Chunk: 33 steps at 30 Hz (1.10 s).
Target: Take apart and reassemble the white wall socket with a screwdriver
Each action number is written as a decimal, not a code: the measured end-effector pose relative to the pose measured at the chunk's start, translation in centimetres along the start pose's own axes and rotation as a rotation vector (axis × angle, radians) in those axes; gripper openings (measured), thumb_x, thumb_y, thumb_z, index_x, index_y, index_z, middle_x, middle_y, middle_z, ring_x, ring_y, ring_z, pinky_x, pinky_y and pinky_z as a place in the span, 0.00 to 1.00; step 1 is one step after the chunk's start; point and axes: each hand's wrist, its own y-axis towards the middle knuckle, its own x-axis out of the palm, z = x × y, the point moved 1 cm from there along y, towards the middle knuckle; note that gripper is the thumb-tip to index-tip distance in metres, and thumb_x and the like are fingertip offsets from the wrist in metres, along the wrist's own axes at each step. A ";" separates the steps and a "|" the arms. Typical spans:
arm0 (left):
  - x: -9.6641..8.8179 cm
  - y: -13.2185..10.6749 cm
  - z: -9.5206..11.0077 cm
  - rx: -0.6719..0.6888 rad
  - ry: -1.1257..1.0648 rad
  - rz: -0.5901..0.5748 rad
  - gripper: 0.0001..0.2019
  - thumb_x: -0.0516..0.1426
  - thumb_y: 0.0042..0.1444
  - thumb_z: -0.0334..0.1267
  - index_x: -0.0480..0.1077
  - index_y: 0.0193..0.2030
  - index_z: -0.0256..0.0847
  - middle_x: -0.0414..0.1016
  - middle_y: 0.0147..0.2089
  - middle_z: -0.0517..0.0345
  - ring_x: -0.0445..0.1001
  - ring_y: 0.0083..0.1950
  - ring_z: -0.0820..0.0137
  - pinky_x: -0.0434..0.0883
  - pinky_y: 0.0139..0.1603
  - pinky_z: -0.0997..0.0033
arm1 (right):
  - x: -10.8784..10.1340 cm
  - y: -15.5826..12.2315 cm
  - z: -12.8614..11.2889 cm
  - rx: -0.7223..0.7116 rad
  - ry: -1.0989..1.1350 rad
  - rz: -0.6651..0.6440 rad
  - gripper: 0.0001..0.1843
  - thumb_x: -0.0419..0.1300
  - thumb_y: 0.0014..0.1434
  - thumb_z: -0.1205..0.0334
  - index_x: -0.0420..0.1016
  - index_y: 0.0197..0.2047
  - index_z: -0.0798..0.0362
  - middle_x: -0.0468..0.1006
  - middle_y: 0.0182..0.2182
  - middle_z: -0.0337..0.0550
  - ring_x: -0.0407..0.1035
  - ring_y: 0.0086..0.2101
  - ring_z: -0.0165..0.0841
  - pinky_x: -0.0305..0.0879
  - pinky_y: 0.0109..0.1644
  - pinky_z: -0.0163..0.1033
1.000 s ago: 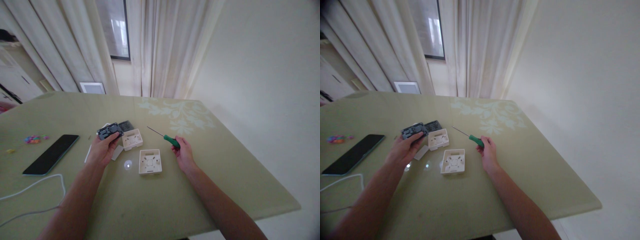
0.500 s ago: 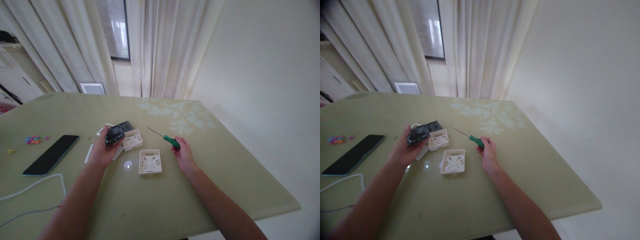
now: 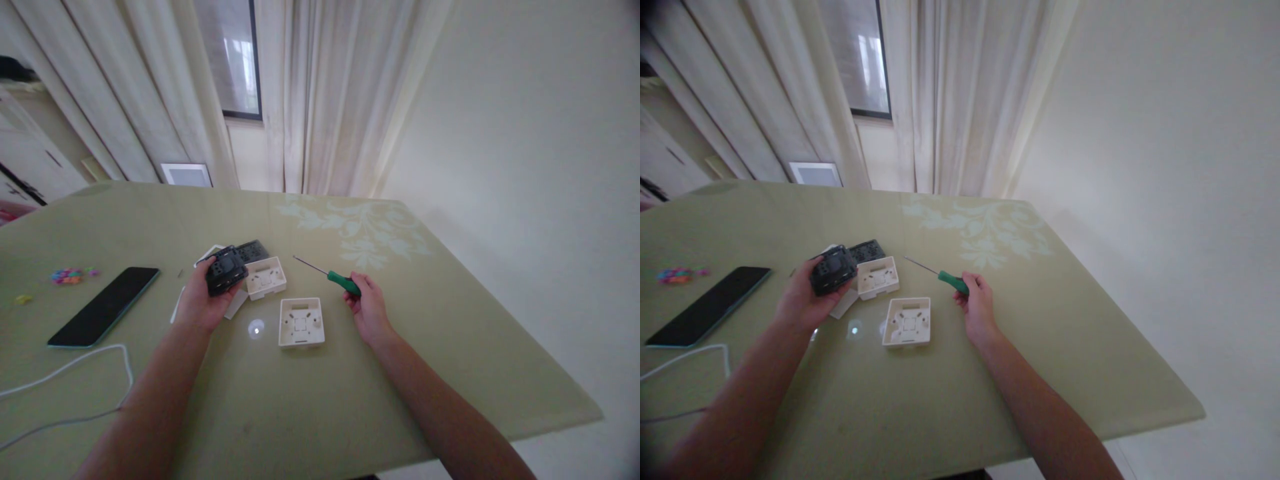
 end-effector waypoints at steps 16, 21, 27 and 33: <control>-0.1 0.0 0.2 0.007 -0.025 0.051 0.10 0.55 0.74 0.32 0.79 0.46 0.40 0.85 0.40 0.58 0.81 0.38 0.71 0.81 0.38 0.74 | 0.1 -0.1 0.0 0.004 -0.005 0.009 0.22 0.79 0.43 0.49 0.74 0.31 0.50 0.75 0.22 0.32 0.68 0.20 0.25 0.60 0.21 0.30; 0.0 -0.4 0.4 0.029 -0.051 -0.015 0.11 0.55 0.75 0.33 0.79 0.45 0.39 0.85 0.43 0.54 0.83 0.41 0.68 0.84 0.42 0.70 | 0.1 -0.1 0.0 -0.001 -0.002 0.011 0.22 0.79 0.42 0.49 0.74 0.31 0.51 0.75 0.21 0.32 0.68 0.19 0.25 0.60 0.20 0.30; -0.1 -0.1 0.2 0.050 -0.097 -0.034 0.10 0.56 0.74 0.31 0.80 0.45 0.39 0.86 0.44 0.54 0.83 0.39 0.71 0.82 0.41 0.75 | 0.1 -0.1 0.0 0.008 0.004 0.015 0.22 0.79 0.43 0.50 0.74 0.32 0.51 0.75 0.22 0.32 0.68 0.20 0.25 0.61 0.21 0.30; -0.2 0.2 0.1 0.110 -0.108 -0.060 0.10 0.57 0.73 0.30 0.80 0.44 0.40 0.86 0.45 0.56 0.84 0.39 0.72 0.83 0.41 0.75 | 0.1 0.0 0.0 0.014 0.013 0.023 0.23 0.79 0.41 0.50 0.74 0.32 0.51 0.75 0.22 0.31 0.68 0.19 0.25 0.60 0.20 0.29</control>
